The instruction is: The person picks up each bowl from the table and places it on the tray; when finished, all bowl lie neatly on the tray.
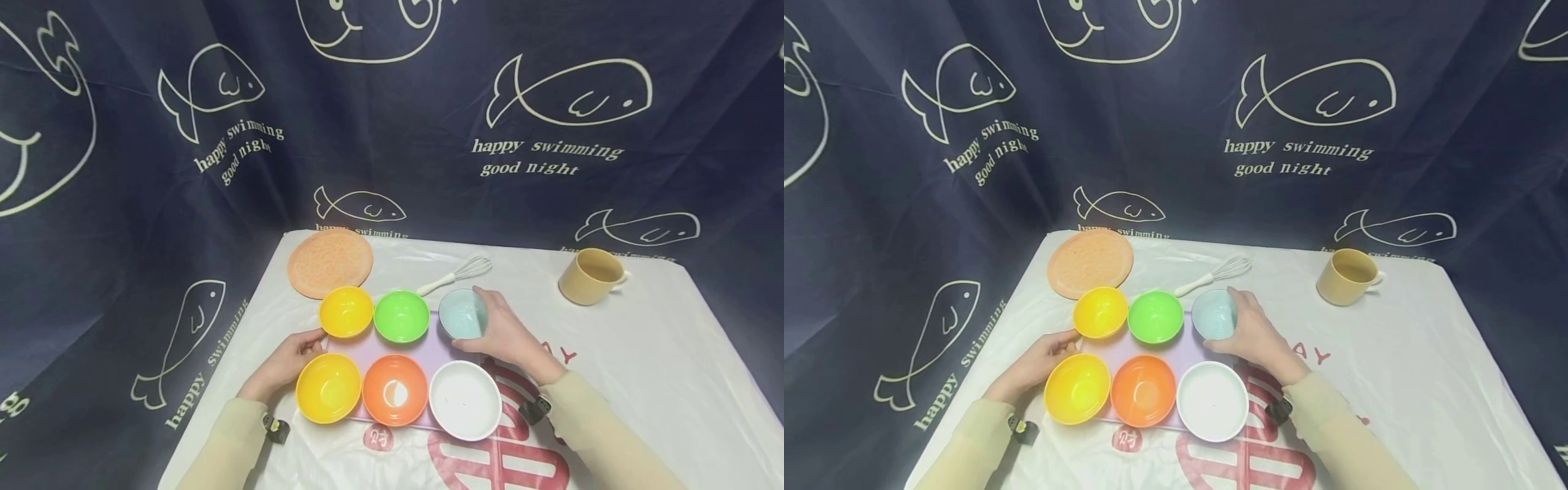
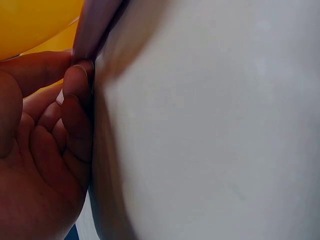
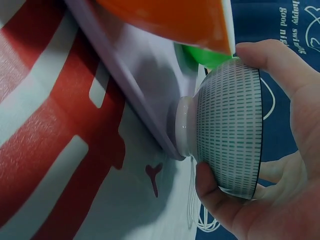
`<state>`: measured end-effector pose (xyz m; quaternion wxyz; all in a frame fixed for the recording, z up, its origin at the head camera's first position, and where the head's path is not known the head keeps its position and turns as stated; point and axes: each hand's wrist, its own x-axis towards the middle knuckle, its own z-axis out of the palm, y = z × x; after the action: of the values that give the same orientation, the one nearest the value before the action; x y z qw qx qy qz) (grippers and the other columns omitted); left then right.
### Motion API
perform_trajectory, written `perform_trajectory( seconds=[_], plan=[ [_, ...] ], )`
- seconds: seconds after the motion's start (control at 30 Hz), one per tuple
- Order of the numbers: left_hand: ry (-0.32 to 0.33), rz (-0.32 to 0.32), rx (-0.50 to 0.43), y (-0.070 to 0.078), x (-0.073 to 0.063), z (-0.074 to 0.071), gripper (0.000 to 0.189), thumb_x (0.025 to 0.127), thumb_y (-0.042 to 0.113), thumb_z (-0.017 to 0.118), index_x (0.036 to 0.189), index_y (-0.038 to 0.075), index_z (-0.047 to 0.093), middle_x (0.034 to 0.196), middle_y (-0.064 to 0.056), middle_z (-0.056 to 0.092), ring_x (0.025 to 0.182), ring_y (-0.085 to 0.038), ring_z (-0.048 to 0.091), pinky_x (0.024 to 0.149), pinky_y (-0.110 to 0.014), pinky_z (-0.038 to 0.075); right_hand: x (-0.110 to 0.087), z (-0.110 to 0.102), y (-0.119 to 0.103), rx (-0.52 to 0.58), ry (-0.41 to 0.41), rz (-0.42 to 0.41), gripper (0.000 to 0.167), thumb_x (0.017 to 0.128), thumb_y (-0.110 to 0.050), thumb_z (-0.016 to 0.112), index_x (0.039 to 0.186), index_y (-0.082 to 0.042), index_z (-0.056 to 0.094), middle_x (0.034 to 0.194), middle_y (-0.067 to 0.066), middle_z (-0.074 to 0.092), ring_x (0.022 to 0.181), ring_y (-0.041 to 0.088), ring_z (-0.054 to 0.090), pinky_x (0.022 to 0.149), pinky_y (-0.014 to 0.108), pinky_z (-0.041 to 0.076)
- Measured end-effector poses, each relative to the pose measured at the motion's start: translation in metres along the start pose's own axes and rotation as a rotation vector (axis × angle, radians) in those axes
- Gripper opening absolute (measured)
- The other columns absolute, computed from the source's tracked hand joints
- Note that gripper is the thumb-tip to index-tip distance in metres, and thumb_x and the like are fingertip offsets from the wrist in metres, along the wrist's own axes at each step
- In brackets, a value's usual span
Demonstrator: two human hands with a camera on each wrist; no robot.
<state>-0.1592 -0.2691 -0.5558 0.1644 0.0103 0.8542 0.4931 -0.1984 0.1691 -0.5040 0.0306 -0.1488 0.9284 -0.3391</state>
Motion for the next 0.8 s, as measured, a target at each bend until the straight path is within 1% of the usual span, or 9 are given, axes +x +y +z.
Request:
perform_trajectory(
  seconds=[0.07, 0.1, 0.17, 0.37, 0.5, 0.6, 0.67, 0.73, 0.8],
  plan=[
    [0.0, -0.003, -0.002, -0.0002, 0.0001, 0.0005, 0.048, 0.103, 0.014, 0.064, 0.151, 0.015, 0.058, 0.128, -0.003, 0.07, 0.139, -0.032, 0.05, 0.12, -0.059, 0.029, 0.0004, 0.0012, -0.001, 0.012, -0.006, -0.003, 0.122, 0.066, -0.041, 0.097, 0.157, 0.009, 0.031, 0.148, 0.032, 0.041, 0.13, 0.049, 0.051, 0.107, 0.067, 0.044],
    [0.0, -0.006, -0.002, -0.0007, 0.0003, 0.0008, 0.048, 0.103, 0.014, 0.064, 0.151, 0.015, 0.058, 0.129, -0.004, 0.07, 0.14, -0.032, 0.05, 0.12, -0.059, 0.029, 0.0006, 0.002, -0.0014, 0.016, -0.009, -0.004, 0.122, 0.066, -0.039, 0.097, 0.156, 0.009, 0.032, 0.147, 0.032, 0.042, 0.129, 0.049, 0.051, 0.107, 0.066, 0.044],
    [0.003, -0.009, 0.0, -0.0009, 0.0005, 0.0017, 0.048, 0.103, 0.015, 0.064, 0.151, 0.016, 0.058, 0.141, -0.004, 0.064, 0.146, -0.034, 0.044, 0.12, -0.059, 0.029, 0.0003, 0.004, -0.0006, 0.017, -0.013, -0.005, 0.12, 0.066, -0.038, 0.097, 0.156, 0.01, 0.032, 0.147, 0.033, 0.042, 0.129, 0.048, 0.052, 0.107, 0.065, 0.045],
    [-0.005, -0.016, 0.007, 0.0012, 0.0006, 0.0027, 0.048, 0.104, 0.016, 0.064, 0.151, 0.016, 0.058, 0.145, -0.005, 0.062, 0.147, -0.035, 0.042, 0.12, -0.058, 0.03, 0.0004, 0.0073, 0.0025, -0.001, -0.021, 0.002, 0.121, 0.066, -0.038, 0.097, 0.156, 0.011, 0.031, 0.148, 0.033, 0.04, 0.13, 0.049, 0.051, 0.107, 0.065, 0.045],
    [-0.006, -0.016, -0.002, 0.004, -0.0004, 0.0017, 0.048, 0.104, 0.014, 0.063, 0.151, 0.015, 0.057, 0.14, -0.003, 0.065, 0.146, -0.033, 0.044, 0.12, -0.058, 0.03, 0.0009, 0.0078, 0.0027, 0.002, -0.026, 0.008, 0.123, 0.067, -0.041, 0.096, 0.157, 0.009, 0.029, 0.15, 0.033, 0.038, 0.132, 0.05, 0.049, 0.107, 0.066, 0.044],
    [-0.007, -0.017, -0.004, 0.006, -0.0012, 0.0008, 0.048, 0.103, 0.013, 0.064, 0.151, 0.014, 0.057, 0.126, -0.001, 0.069, 0.136, -0.029, 0.052, 0.12, -0.059, 0.029, 0.0008, 0.0075, 0.0029, 0.005, -0.035, 0.011, 0.124, 0.068, -0.043, 0.096, 0.158, 0.008, 0.028, 0.152, 0.033, 0.037, 0.135, 0.05, 0.047, 0.108, 0.066, 0.043],
    [-0.01, -0.016, -0.003, 0.007, -0.0015, 0.0002, 0.048, 0.103, 0.013, 0.064, 0.151, 0.014, 0.057, 0.116, -0.001, 0.069, 0.129, -0.027, 0.054, 0.12, -0.059, 0.029, 0.0001, 0.0067, 0.003, 0.007, -0.04, 0.012, 0.125, 0.069, -0.045, 0.096, 0.159, 0.008, 0.027, 0.154, 0.033, 0.035, 0.137, 0.05, 0.045, 0.11, 0.066, 0.041],
    [-0.013, -0.014, 0.0, 0.0069, -0.0018, -0.0005, 0.048, 0.103, 0.013, 0.063, 0.151, 0.014, 0.058, 0.116, -0.001, 0.07, 0.13, -0.029, 0.054, 0.12, -0.059, 0.03, -0.001, 0.0046, 0.0023, 0.003, -0.039, 0.006, 0.127, 0.07, -0.048, 0.096, 0.16, 0.007, 0.026, 0.155, 0.032, 0.035, 0.139, 0.05, 0.042, 0.111, 0.067, 0.04],
    [-0.018, -0.014, -0.001, 0.0061, -0.003, -0.0015, 0.047, 0.103, 0.013, 0.063, 0.15, 0.014, 0.059, 0.122, -0.003, 0.069, 0.137, -0.032, 0.051, 0.12, -0.059, 0.03, -0.0041, 0.0009, 0.0011, -0.006, -0.035, -0.004, 0.126, 0.072, -0.053, 0.093, 0.161, 0.005, 0.026, 0.157, 0.031, 0.034, 0.141, 0.05, 0.04, 0.111, 0.068, 0.038]
  ],
)
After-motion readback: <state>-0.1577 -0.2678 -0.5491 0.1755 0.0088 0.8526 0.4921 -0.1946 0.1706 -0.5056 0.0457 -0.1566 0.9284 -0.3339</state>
